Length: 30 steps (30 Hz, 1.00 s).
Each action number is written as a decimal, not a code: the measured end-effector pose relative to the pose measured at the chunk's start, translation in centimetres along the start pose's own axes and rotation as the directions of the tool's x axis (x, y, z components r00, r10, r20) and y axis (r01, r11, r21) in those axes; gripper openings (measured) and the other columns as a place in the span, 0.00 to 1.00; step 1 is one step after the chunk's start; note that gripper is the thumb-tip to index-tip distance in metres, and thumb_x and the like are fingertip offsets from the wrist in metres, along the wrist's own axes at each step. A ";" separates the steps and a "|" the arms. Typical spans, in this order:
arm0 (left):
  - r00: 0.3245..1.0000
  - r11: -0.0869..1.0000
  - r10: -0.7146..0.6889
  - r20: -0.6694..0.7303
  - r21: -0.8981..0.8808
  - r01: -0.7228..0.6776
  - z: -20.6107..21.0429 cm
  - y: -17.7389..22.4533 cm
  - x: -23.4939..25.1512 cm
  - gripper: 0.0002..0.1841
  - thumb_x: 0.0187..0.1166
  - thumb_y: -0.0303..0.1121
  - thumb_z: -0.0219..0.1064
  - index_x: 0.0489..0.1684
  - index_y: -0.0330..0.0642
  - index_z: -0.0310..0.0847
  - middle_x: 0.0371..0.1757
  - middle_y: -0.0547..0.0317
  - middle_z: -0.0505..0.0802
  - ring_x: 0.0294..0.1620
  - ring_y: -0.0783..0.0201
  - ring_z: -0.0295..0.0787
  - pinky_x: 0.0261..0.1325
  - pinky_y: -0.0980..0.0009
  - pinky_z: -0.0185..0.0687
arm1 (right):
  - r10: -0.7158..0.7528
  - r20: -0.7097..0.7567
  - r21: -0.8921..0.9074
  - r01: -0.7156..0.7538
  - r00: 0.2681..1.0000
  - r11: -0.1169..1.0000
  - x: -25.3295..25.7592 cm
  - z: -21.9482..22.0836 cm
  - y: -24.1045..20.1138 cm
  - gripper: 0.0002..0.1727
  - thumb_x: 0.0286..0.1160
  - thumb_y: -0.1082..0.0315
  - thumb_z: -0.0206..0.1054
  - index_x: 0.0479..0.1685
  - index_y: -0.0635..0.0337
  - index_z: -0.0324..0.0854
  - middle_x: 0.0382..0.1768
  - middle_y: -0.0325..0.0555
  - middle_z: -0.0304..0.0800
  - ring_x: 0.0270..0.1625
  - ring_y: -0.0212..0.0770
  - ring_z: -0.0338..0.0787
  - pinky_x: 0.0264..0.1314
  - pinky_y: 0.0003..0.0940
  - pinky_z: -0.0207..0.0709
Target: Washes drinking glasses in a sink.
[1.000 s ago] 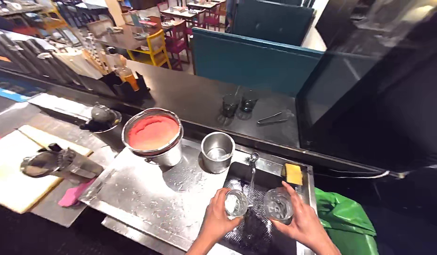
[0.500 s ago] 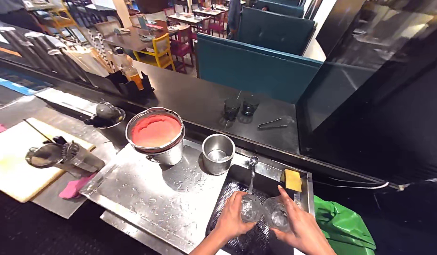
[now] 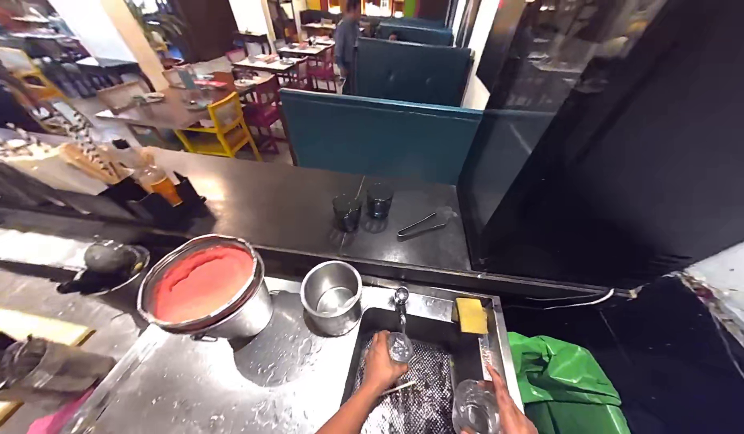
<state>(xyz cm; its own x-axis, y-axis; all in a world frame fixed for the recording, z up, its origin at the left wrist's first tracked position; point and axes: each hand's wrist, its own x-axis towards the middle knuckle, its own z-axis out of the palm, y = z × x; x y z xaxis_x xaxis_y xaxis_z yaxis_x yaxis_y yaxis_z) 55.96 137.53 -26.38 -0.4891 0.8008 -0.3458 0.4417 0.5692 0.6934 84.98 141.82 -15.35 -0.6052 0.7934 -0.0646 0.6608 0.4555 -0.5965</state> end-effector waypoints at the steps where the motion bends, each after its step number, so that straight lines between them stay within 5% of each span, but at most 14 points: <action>1: 1.000 1.000 -0.014 0.004 0.012 0.014 0.2 0.1 0.6 0.55 0.45 0.51 0.88 0.82 0.42 0.67 0.78 0.45 0.80 0.75 0.48 0.81 0.76 0.45 0.76 | 0.016 -0.003 0.006 -0.016 1.000 1.000 -0.1 -0.1 0.3 0.73 0.43 0.45 0.90 0.93 0.68 0.46 0.72 0.57 0.84 0.65 0.56 0.90 0.62 0.61 0.85; 6: 0.998 0.997 0.055 -0.039 -0.045 -0.057 0.5 -0.6 1.1 0.54 0.44 0.50 0.89 0.79 0.40 0.69 0.76 0.44 0.82 0.74 0.49 0.82 0.76 0.49 0.78 | 0.043 -0.033 0.009 -0.043 0.999 0.999 -0.3 0.3 1.4 0.72 0.43 0.45 0.90 0.93 0.66 0.48 0.73 0.56 0.83 0.64 0.54 0.91 0.59 0.59 0.87; 12: 0.950 0.949 0.216 -0.224 -0.180 -0.258 -5.0 -3.0 -6.8 0.55 0.43 0.51 0.92 0.77 0.37 0.70 0.73 0.45 0.84 0.73 0.54 0.82 0.77 0.52 0.78 | -0.048 -0.007 0.023 0.048 0.999 0.999 2.0 3.3 -1.4 0.68 0.43 0.48 0.91 0.91 0.63 0.54 0.78 0.57 0.79 0.64 0.57 0.91 0.58 0.60 0.88; 20: 0.833 0.994 0.064 -0.550 -0.036 -0.100 -14.0 -11.0 -16.8 0.54 0.41 0.56 0.90 0.76 0.38 0.75 0.70 0.45 0.86 0.74 0.49 0.80 0.78 0.49 0.75 | -0.457 0.088 0.226 0.429 0.885 0.875 7.7 15.9 -11.4 0.64 0.46 0.41 0.88 0.89 0.58 0.59 0.79 0.53 0.78 0.63 0.49 0.92 0.53 0.53 0.91; 25: 0.760 0.986 -0.136 -0.636 -0.160 0.043 -15.4 -15.5 -18.3 0.54 0.43 0.51 0.90 0.78 0.36 0.71 0.73 0.42 0.83 0.76 0.49 0.78 0.80 0.52 0.75 | -0.492 0.301 0.266 0.423 0.817 0.866 10.3 21.5 -17.6 0.62 0.49 0.44 0.86 0.91 0.56 0.57 0.82 0.52 0.74 0.63 0.51 0.91 0.57 0.54 0.88; 30: 0.696 0.980 -0.190 -0.693 -0.176 0.092 -15.0 -17.4 -18.6 0.55 0.41 0.51 0.90 0.77 0.35 0.72 0.71 0.41 0.84 0.74 0.48 0.80 0.78 0.52 0.77 | -0.470 0.348 0.246 0.405 0.811 0.881 11.3 23.2 -20.1 0.63 0.51 0.41 0.84 0.92 0.56 0.55 0.82 0.51 0.73 0.68 0.49 0.88 0.63 0.51 0.86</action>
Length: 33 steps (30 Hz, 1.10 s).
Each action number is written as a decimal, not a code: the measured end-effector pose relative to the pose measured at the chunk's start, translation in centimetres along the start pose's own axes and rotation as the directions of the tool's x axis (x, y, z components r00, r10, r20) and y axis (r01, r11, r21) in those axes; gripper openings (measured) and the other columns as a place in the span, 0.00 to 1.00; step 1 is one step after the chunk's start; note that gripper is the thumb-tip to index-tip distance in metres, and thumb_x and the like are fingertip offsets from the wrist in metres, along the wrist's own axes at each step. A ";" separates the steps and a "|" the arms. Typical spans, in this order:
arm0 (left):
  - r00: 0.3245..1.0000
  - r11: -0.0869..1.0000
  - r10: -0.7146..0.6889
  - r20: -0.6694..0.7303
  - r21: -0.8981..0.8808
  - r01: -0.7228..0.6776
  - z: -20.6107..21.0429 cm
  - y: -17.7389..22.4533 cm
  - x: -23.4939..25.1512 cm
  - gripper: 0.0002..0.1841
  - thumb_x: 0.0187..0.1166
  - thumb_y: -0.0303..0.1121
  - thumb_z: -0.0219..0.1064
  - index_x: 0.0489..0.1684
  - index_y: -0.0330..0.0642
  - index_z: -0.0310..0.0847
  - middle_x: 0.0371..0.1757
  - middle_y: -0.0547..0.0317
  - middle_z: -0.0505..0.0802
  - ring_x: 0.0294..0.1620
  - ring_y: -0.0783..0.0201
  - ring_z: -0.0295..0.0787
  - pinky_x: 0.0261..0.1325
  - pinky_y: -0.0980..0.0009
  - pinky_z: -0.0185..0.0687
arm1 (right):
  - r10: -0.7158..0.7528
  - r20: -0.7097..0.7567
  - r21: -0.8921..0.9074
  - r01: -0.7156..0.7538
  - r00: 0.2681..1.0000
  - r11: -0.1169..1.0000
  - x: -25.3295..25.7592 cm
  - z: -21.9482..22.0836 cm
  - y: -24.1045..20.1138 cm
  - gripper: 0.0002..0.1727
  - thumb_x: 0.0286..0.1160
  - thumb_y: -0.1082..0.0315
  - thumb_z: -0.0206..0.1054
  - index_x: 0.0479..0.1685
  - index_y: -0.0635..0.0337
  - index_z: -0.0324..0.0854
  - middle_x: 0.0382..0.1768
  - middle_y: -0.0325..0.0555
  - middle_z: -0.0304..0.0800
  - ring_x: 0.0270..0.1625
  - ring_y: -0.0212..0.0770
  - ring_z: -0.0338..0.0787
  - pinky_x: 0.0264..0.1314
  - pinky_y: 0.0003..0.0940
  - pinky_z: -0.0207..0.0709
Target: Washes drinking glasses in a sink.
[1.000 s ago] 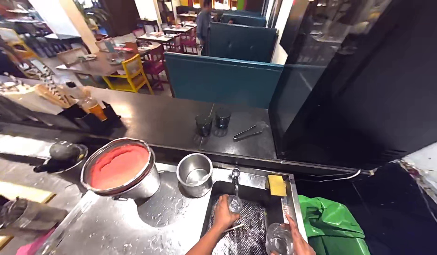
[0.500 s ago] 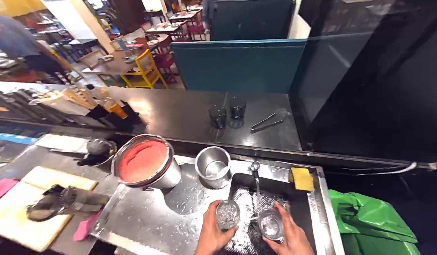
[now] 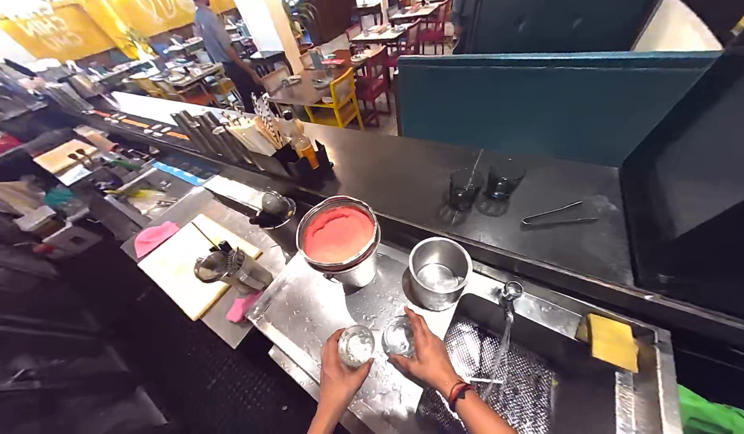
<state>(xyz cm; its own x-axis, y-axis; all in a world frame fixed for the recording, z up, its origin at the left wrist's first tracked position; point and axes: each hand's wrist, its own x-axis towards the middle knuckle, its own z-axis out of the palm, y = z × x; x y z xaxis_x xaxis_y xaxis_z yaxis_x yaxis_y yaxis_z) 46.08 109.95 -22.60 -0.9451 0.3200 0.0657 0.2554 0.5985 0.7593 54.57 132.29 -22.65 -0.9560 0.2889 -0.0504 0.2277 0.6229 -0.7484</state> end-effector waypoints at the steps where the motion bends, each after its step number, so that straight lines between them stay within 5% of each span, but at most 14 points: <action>1: 1.000 1.000 0.006 -0.010 0.011 -0.006 -0.1 0.1 -0.2 0.55 0.41 0.51 0.89 0.77 0.35 0.72 0.71 0.41 0.85 0.73 0.48 0.80 0.78 0.52 0.77 | 0.003 0.006 -0.001 -0.003 1.000 1.000 0.1 -0.1 0.0 0.63 0.51 0.41 0.84 0.92 0.56 0.55 0.82 0.51 0.73 0.68 0.49 0.88 0.63 0.51 0.86; 6: 0.985 0.979 0.165 -0.050 0.129 -0.157 -0.6 3.5 -0.2 0.52 0.42 0.56 0.85 0.73 0.34 0.76 0.68 0.41 0.86 0.71 0.42 0.80 0.77 0.47 0.73 | 0.004 0.021 0.013 -0.004 1.000 1.000 -0.3 -0.6 0.8 0.66 0.51 0.43 0.85 0.93 0.57 0.51 0.82 0.53 0.73 0.72 0.49 0.86 0.69 0.49 0.83; 14: 0.941 0.890 0.338 0.003 0.323 -0.321 0.8 6.5 0.9 0.47 0.44 0.51 0.83 0.69 0.32 0.78 0.64 0.37 0.88 0.67 0.35 0.82 0.71 0.40 0.77 | 0.013 0.067 0.036 -0.016 0.998 0.999 -0.4 -1.2 0.6 0.68 0.52 0.46 0.86 0.95 0.58 0.44 0.85 0.53 0.69 0.74 0.50 0.84 0.72 0.49 0.81; 22: 0.930 0.857 0.368 -0.006 0.389 -0.337 1.2 5.8 0.5 0.48 0.48 0.57 0.78 0.69 0.30 0.78 0.65 0.34 0.87 0.67 0.34 0.82 0.73 0.40 0.74 | 0.015 0.057 0.061 -0.019 0.998 0.998 -0.4 -0.8 1.1 0.67 0.53 0.46 0.86 0.95 0.58 0.45 0.85 0.53 0.69 0.74 0.50 0.84 0.72 0.49 0.81; 33: 0.948 0.870 0.313 -0.047 0.415 -0.267 1.8 6.6 1.0 0.49 0.40 0.53 0.82 0.68 0.31 0.78 0.64 0.33 0.86 0.65 0.32 0.82 0.69 0.39 0.77 | -0.006 0.052 0.075 0.002 0.999 0.997 -0.5 -0.6 1.2 0.67 0.53 0.46 0.86 0.95 0.55 0.45 0.88 0.53 0.63 0.76 0.49 0.83 0.70 0.47 0.83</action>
<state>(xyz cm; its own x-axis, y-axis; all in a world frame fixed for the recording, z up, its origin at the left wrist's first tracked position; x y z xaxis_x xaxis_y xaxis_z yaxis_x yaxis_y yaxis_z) 47.16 115.51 -18.71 -0.8259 0.4569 0.3305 0.5590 0.7402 0.3737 55.47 133.30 -23.10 -0.9657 0.2472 -0.0799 0.2110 0.5670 -0.7963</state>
